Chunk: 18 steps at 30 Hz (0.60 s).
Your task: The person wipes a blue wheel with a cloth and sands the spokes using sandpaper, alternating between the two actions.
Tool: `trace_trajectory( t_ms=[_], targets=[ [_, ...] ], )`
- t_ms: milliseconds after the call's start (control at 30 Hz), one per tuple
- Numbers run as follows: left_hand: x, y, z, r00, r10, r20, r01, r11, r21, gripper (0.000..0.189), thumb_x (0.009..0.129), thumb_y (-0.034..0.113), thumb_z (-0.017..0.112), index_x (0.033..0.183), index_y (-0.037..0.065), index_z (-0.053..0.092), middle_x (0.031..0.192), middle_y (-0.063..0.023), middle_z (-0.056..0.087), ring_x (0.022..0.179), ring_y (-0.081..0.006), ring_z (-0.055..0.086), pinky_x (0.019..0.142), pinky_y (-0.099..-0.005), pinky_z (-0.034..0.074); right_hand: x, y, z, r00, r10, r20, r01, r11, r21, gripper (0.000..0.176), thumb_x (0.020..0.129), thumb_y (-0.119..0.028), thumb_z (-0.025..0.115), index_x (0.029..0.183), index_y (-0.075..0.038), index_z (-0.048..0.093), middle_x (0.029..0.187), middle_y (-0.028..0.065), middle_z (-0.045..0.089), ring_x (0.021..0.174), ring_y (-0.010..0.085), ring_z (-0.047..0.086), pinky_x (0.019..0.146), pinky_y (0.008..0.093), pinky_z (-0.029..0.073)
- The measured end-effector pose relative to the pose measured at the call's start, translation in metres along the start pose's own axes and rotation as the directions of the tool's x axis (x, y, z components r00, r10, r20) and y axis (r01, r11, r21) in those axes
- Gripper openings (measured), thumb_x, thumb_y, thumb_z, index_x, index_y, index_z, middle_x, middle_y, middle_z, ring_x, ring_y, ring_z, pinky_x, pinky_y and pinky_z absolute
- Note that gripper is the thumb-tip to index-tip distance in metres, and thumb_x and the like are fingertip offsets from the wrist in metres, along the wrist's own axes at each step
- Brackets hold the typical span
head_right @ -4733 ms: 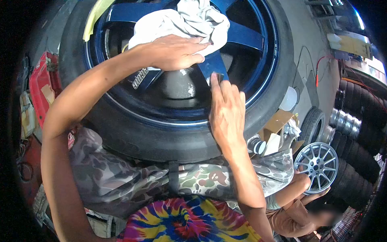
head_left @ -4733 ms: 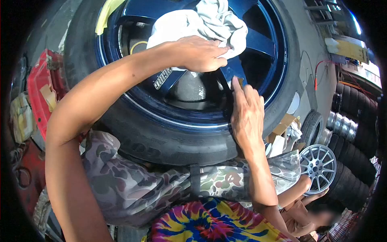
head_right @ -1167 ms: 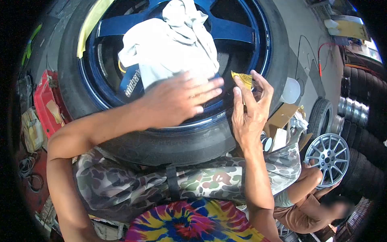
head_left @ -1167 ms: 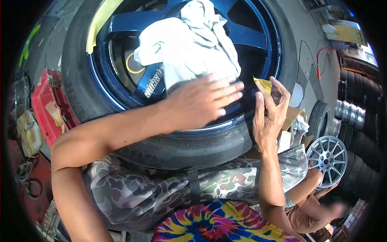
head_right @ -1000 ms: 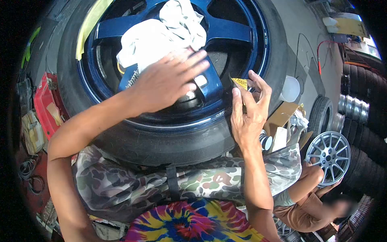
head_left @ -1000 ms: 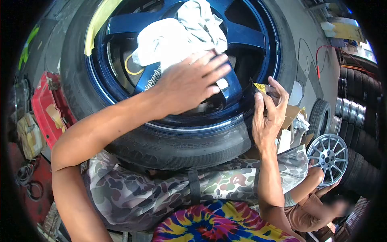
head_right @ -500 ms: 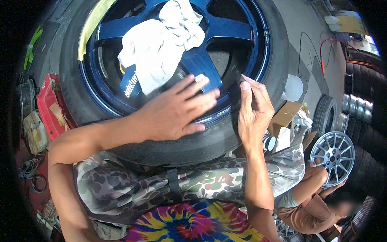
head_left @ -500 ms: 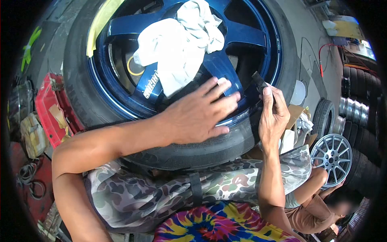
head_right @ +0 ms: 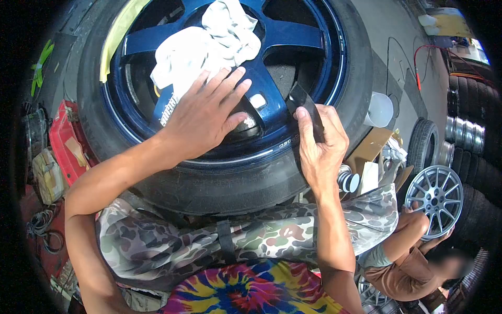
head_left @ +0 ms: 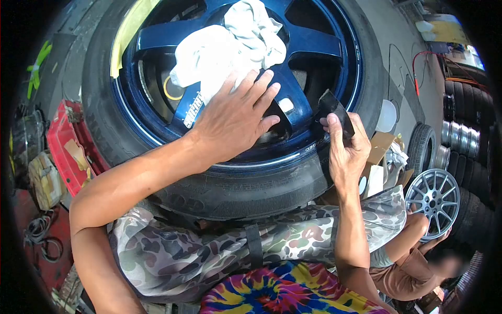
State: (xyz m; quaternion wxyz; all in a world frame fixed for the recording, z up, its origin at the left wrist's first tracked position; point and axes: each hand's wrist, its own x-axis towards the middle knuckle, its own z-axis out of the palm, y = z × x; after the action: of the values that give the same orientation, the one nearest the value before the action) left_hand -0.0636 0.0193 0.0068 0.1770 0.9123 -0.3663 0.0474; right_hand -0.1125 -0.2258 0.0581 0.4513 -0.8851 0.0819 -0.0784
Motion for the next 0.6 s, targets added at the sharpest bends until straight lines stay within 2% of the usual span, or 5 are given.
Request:
trace_trajectory(
  t_ms=[167, 267, 400, 533, 600],
  targets=[
    [0.003, 0.012, -0.003, 1.000, 0.003, -0.004, -0.003, 1.000, 0.016, 0.064, 0.108, 0.044, 0.058, 0.150, -0.004, 0.053, 0.155, -0.0202, 0.052, 0.147, -0.0361, 0.044, 0.127, -0.0529, 0.031, 0.000, 0.002, 0.002, 0.996, -0.088, -0.018, 0.087, 0.995, -0.057, 0.013, 0.101, -0.007, 0.074, 0.105, 0.006, 0.077, 0.100, 0.0117, 0.073, 0.088, 0.0191, 0.069, 0.082, 0.0314, 0.054],
    [0.004, 0.024, -0.008, 0.995, 0.087, 0.052, -0.086, 0.996, -0.020, 0.068, 0.104, 0.043, 0.063, 0.146, -0.009, 0.054, 0.147, -0.0221, 0.057, 0.141, -0.0371, 0.049, 0.126, -0.0565, 0.032, 0.000, 0.001, 0.002, 0.990, -0.144, -0.001, 0.143, 0.981, -0.134, 0.014, 0.100, -0.006, 0.074, 0.106, 0.006, 0.076, 0.102, 0.0136, 0.073, 0.090, 0.0230, 0.071, 0.084, 0.0335, 0.055],
    [0.004, 0.038, -0.017, 0.978, 0.194, 0.074, -0.193, 0.981, -0.027, 0.066, 0.100, 0.042, 0.068, 0.141, -0.010, 0.059, 0.142, -0.0215, 0.059, 0.138, -0.0367, 0.050, 0.125, -0.0582, 0.033, 0.001, 0.000, 0.004, 0.978, -0.209, 0.013, 0.207, 0.951, -0.231, 0.014, 0.099, -0.005, 0.075, 0.107, 0.006, 0.076, 0.104, 0.0156, 0.074, 0.093, 0.0275, 0.073, 0.086, 0.0348, 0.056],
    [0.004, 0.041, -0.014, 0.976, 0.204, 0.073, -0.199, 0.978, -0.065, 0.064, 0.100, 0.042, 0.068, 0.139, -0.009, 0.061, 0.140, -0.0188, 0.061, 0.137, -0.0366, 0.052, 0.124, -0.0585, 0.034, 0.001, 0.000, 0.003, 0.973, -0.231, 0.019, 0.229, 0.943, -0.241, 0.014, 0.098, -0.005, 0.075, 0.106, 0.006, 0.077, 0.105, 0.0160, 0.074, 0.093, 0.0282, 0.074, 0.086, 0.0352, 0.056],
    [0.004, 0.031, -0.014, 0.981, 0.190, 0.042, -0.191, 0.981, 0.021, 0.060, 0.102, 0.040, 0.067, 0.140, -0.006, 0.063, 0.138, -0.0171, 0.062, 0.136, -0.0363, 0.053, 0.124, -0.0588, 0.034, 0.001, 0.000, 0.004, 0.971, -0.240, 0.018, 0.238, 0.946, -0.222, 0.014, 0.098, -0.006, 0.075, 0.107, 0.005, 0.078, 0.105, 0.0163, 0.074, 0.093, 0.0283, 0.074, 0.086, 0.0357, 0.057]
  ],
)
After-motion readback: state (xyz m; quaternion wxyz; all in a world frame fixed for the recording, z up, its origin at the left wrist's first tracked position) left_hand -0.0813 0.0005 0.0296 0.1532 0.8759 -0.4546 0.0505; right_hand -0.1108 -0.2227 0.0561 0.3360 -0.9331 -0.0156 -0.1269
